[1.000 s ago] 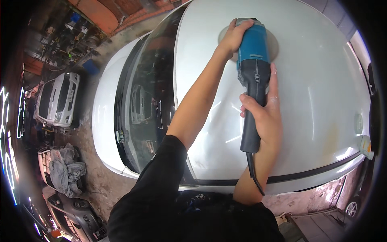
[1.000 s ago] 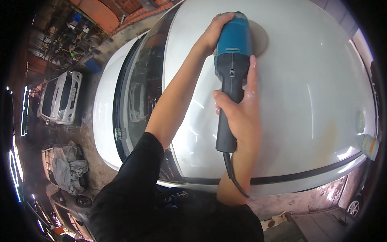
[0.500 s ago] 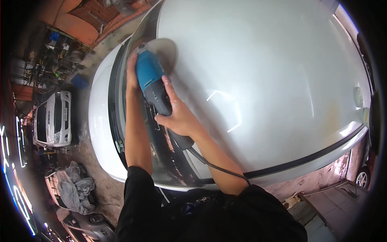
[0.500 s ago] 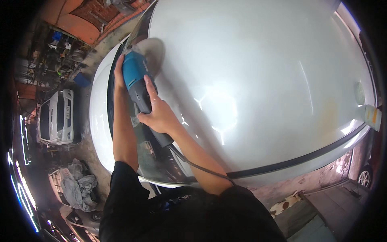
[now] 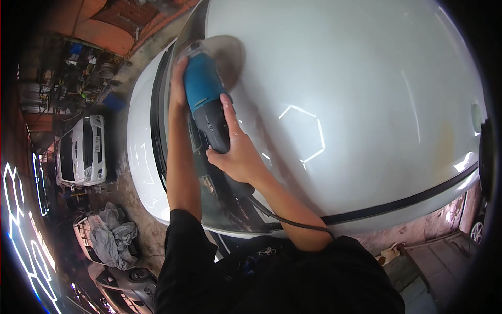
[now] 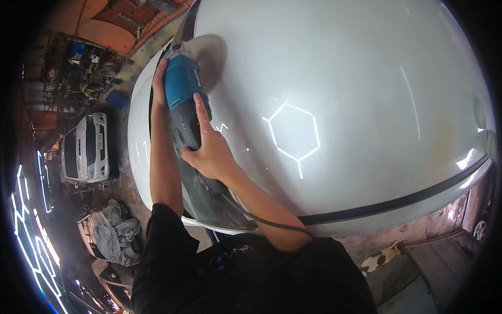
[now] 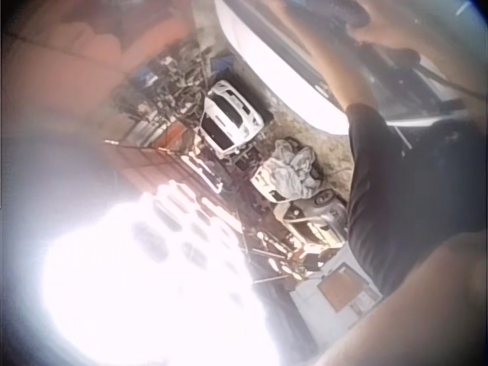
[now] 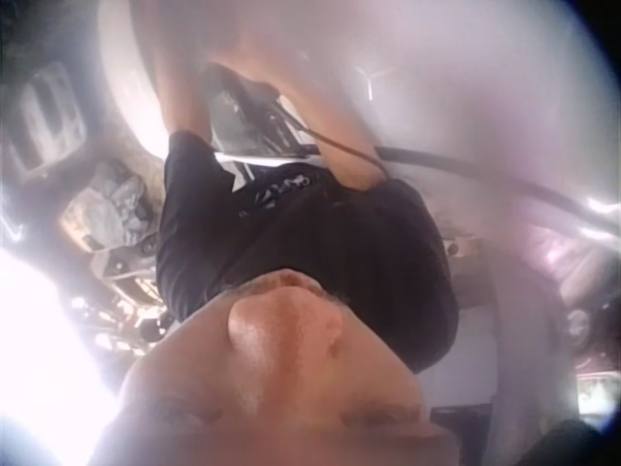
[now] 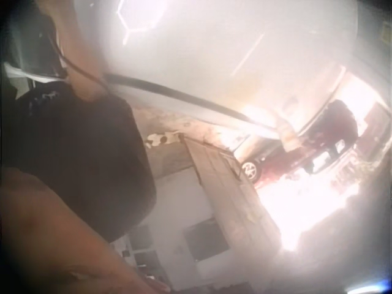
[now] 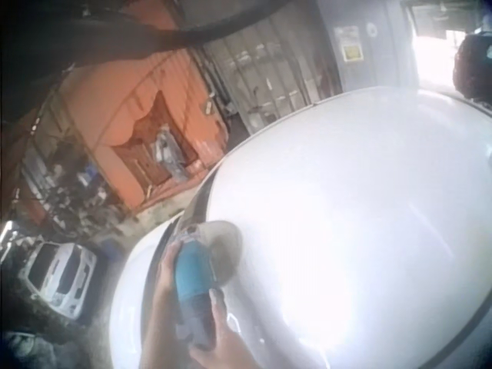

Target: The person points to spots on the white roof of a car and then polishes the surface using a power buffer, moving the tool across the panel.

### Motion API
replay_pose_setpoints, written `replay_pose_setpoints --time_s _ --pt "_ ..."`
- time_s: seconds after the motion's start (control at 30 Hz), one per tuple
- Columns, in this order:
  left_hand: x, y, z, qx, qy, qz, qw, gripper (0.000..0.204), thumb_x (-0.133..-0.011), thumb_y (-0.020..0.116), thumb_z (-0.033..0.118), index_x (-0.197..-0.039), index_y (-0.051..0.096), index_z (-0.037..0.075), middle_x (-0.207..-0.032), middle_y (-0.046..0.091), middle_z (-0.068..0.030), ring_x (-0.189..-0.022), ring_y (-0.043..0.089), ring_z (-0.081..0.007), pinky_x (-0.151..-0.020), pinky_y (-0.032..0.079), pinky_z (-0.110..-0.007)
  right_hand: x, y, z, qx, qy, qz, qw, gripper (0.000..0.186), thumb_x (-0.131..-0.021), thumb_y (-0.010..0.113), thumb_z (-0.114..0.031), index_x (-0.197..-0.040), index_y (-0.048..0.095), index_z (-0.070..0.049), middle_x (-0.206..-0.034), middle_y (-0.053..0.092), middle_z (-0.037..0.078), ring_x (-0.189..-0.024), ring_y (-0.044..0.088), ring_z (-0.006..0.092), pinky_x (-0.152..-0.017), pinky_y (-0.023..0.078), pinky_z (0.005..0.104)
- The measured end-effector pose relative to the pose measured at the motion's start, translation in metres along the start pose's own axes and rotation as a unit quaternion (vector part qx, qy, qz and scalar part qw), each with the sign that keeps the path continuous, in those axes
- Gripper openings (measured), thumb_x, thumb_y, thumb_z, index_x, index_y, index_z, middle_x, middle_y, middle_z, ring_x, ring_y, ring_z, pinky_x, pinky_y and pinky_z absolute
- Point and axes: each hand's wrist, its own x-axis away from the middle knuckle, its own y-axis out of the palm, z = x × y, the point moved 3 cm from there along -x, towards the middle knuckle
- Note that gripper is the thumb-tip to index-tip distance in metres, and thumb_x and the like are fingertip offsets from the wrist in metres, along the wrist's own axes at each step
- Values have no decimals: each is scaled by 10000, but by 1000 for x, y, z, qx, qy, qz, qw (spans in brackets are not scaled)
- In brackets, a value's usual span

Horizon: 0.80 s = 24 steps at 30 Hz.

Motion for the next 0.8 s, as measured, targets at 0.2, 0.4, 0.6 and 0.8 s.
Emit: replay_pose_setpoints --time_s 0.2,0.4,0.6,0.8 --pt "-2 33 3 16 -59 -40 997 610 -958 546 434 -1425 474 47 -1253 595 -142 -1108 605 -229 -959 494 -352 16 -16 -10 37 -49 78 995 1130 -725 654 -78 -1606 -46 -185 -1428 502 273 -921 671 467 -822 529 462" --pt "27 30 9 12 -30 -43 999 588 -983 513 431 -1425 479 45 -1219 616 -139 -1077 626 -225 -937 517 -354 15 -4 1 2 29 24 999 1128 -729 655 -101 -1607 -40 -234 -1148 649 277 -866 672 464 -800 521 471" --pt "31 -56 -24 20 -53 43 997 527 -1003 492 431 -1311 560 8 -1135 657 -141 -988 665 -221 -901 534 -345 21 21 6 -40 64 -63 995 1087 -758 675 -133 -1619 19 -232 -1541 404 233 -1212 572 450 -1010 452 418" --pt "67 -26 -4 33 -59 20 998 507 -996 505 433 -1270 580 13 -1109 661 -130 -964 663 -215 -882 534 -339 40 10 1 -35 60 -66 995 1091 -757 678 -144 -1618 16 -249 -1506 432 268 -1204 576 462 -1009 454 423"
